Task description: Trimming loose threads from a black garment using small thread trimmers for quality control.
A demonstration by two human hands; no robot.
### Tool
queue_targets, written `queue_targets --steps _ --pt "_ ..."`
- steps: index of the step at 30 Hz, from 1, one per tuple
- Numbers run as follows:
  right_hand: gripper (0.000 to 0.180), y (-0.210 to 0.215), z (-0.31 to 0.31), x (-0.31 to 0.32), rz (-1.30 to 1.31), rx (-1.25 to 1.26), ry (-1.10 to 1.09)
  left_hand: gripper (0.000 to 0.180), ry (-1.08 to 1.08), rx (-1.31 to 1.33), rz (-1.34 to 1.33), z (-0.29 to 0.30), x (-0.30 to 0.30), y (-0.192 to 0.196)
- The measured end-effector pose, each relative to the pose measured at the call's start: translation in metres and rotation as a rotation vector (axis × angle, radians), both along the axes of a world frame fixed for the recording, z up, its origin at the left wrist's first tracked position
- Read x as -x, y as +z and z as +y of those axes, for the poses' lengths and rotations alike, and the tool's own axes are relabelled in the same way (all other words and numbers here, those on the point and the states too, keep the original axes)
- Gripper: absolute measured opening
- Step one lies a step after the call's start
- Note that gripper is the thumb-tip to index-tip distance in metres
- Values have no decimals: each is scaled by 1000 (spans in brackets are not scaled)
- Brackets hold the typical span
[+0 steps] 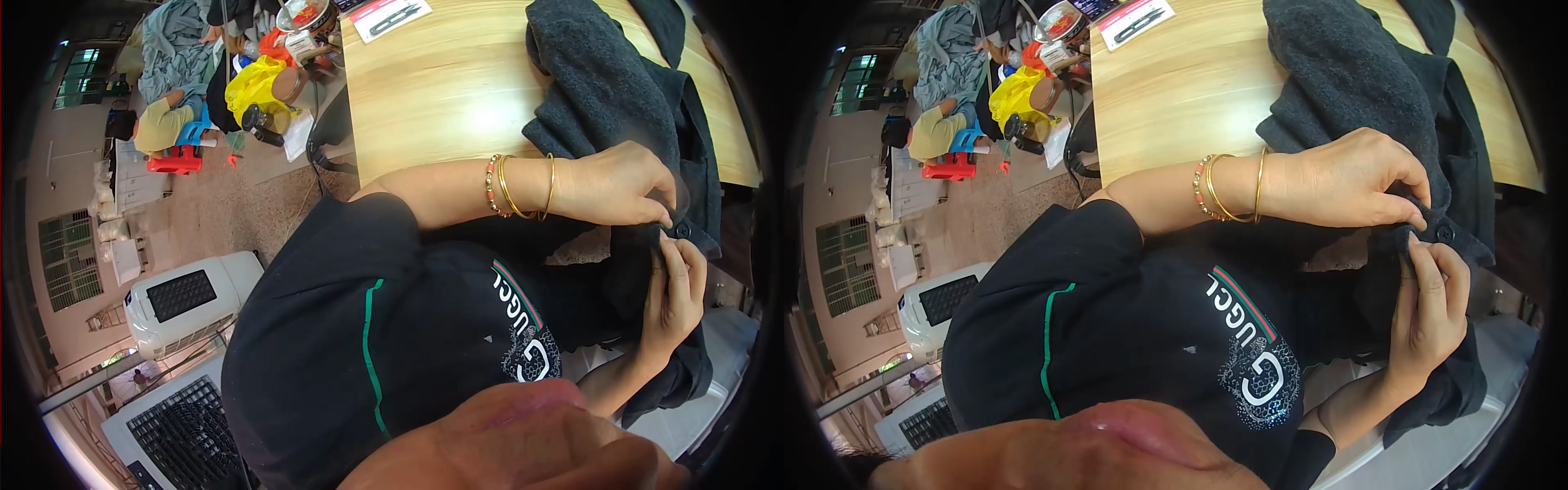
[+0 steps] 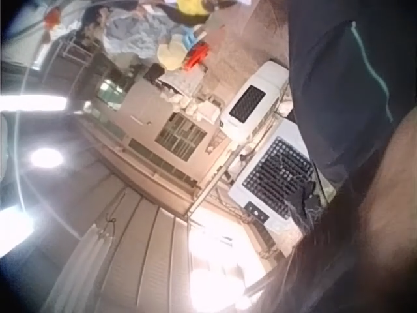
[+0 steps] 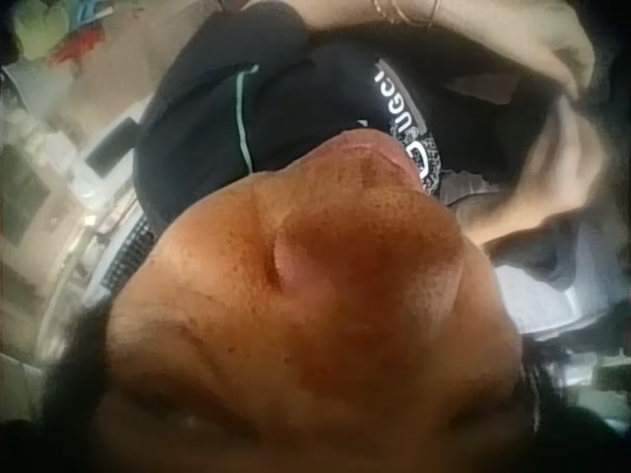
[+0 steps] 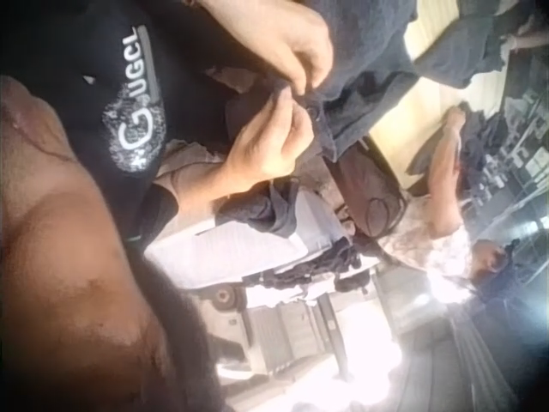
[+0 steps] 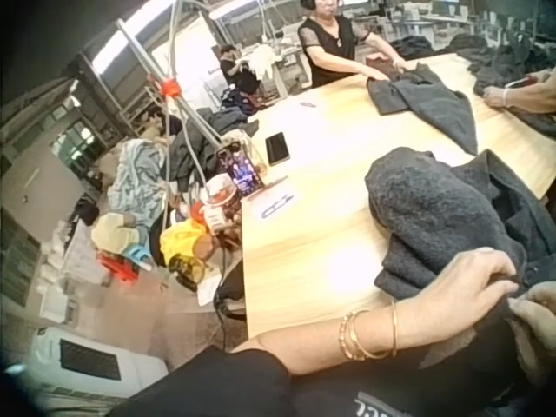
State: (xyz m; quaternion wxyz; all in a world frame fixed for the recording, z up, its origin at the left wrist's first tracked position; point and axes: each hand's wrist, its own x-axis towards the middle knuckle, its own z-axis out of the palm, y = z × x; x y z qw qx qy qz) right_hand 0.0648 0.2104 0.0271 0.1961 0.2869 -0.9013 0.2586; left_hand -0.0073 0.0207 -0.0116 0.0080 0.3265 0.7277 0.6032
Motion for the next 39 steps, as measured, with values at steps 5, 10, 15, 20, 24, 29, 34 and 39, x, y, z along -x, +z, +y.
queue_targets --steps 5,10,15,20,24,29,34,39 --pt "32 -4 -10 0 89 -27 89 21 62 10 80 -2 -2 -6" --pt "31 2 -6 -1 59 -77 31 21 -29 -65 -59 -1 -2 0" --pt "26 1 -5 -3 22 -107 -14 17 24 -129 -13 1 -2 -4" --pt "28 -5 -6 -5 -32 -85 -25 12 93 -68 143 4 -6 1" --pt "26 -7 -22 -6 -239 -172 13 10 182 -33 276 7 -12 -3" --pt "26 -3 -14 -12 -192 -358 42 14 21 -40 200 13 -16 -3" --pt "29 1 -4 -18 106 -194 21 19 -78 -39 -9 4 -14 -4" --pt "28 -13 0 -18 186 -155 -59 25 -109 -169 -222 1 -14 -9"
